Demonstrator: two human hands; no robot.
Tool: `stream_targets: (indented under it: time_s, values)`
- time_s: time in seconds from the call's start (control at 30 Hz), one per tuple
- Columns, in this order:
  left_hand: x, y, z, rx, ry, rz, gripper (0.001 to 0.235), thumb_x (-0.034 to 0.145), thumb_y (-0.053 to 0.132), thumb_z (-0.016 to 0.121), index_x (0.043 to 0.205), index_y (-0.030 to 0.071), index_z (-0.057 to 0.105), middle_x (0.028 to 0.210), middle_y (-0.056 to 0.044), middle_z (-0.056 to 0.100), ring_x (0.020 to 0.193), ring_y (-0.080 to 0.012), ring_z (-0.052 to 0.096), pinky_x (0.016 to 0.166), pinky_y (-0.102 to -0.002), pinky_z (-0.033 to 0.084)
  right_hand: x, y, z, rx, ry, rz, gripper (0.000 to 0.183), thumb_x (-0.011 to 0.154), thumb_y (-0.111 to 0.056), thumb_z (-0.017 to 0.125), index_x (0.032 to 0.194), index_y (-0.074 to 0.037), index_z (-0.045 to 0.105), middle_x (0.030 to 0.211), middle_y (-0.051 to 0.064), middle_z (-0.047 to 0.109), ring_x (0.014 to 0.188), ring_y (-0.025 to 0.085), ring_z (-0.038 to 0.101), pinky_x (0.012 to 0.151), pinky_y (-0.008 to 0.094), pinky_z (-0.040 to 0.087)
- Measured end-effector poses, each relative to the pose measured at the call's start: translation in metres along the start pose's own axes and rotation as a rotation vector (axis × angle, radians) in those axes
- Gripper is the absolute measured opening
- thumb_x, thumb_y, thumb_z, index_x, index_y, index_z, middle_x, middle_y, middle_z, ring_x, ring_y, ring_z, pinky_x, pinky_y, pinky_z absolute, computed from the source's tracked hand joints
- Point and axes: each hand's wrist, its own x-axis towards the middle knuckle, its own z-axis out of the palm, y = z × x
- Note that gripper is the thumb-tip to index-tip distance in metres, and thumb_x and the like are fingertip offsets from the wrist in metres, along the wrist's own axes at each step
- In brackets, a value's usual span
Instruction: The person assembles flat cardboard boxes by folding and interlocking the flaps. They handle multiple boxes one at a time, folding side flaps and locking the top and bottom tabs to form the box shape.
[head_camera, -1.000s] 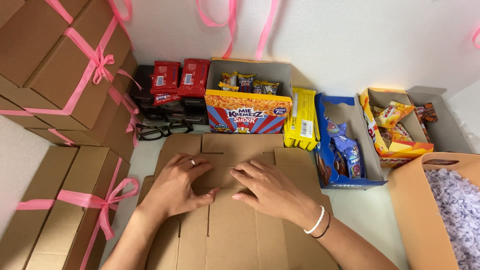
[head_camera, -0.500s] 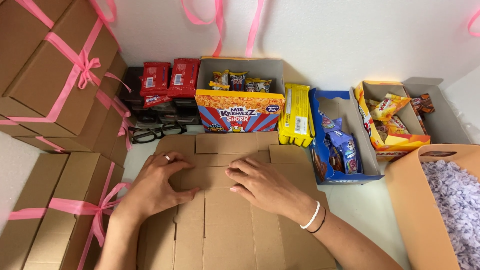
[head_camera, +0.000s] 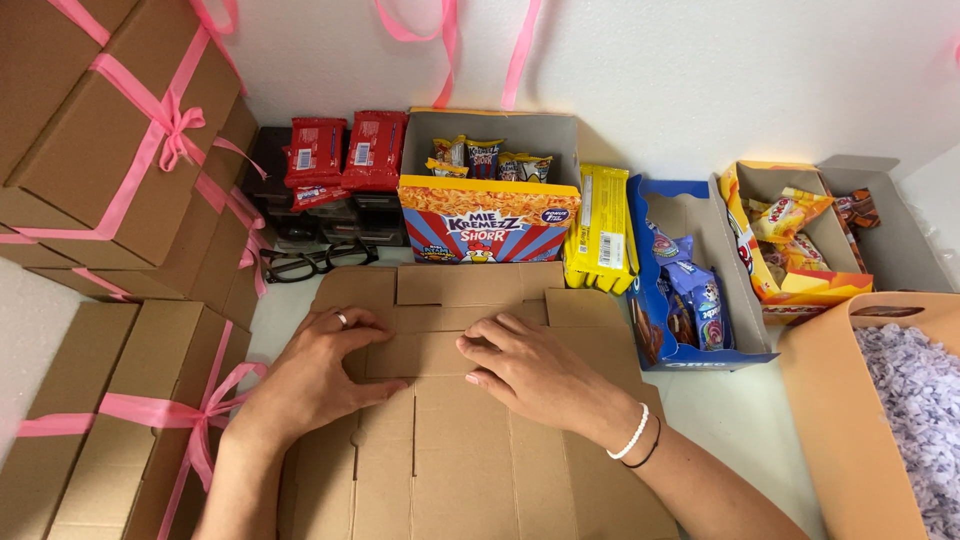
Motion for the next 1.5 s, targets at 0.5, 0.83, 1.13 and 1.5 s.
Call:
stream_targets:
  time_s: [0.5,0.83,1.13,1.5]
  values:
    - [0.003,-0.008,0.006,0.089,-0.014,-0.072,0.053,0.068,0.034,0.093,0.117,0.019,0.077,0.122,-0.005,0.072,0.127,-0.0338,0.06,0.105,-0.051,0.052,0.0,0.002,-0.002,0.01,-0.015,0.012,0.035,0.105,-0.024,0.053,0.13,-0.003,0.066,0.117,0.013,0.06,0.119,0.028,0.057,0.104,0.045,0.045]
    - [-0.003,0.003,0.021,-0.3,0.048,0.159,0.085,0.071,0.02,0.09,0.146,0.014,0.051,0.105,-0.001,0.074,0.097,-0.0139,0.072,0.095,-0.028,0.054,-0.002,0.011,0.018,0.0,0.156,-0.06,0.033,0.101,-0.025,0.062,0.121,0.0,0.069,0.115,0.01,0.06,0.11,0.028,0.053,0.092,0.043,0.05]
    - [0.0,0.002,0.035,-0.045,0.065,0.188,0.049,0.079,0.028,0.073,0.126,0.016,0.064,0.113,-0.002,0.079,0.103,-0.0227,0.072,0.092,-0.035,0.054,-0.001,0.008,0.014,-0.012,0.204,-0.059,0.054,0.093,-0.02,0.073,0.14,-0.014,0.049,0.111,0.009,0.062,0.101,0.027,0.061,0.079,0.043,0.056]
    - [0.004,-0.009,0.042,0.172,0.199,0.422,0.031,0.087,0.028,0.073,0.116,0.015,0.072,0.109,0.001,0.072,0.107,-0.0217,0.062,0.099,-0.04,0.04,0.001,0.003,0.011,-0.067,0.175,-0.103,0.03,0.102,-0.021,0.058,0.124,-0.005,0.068,0.127,0.006,0.064,0.108,0.026,0.053,0.087,0.043,0.05]
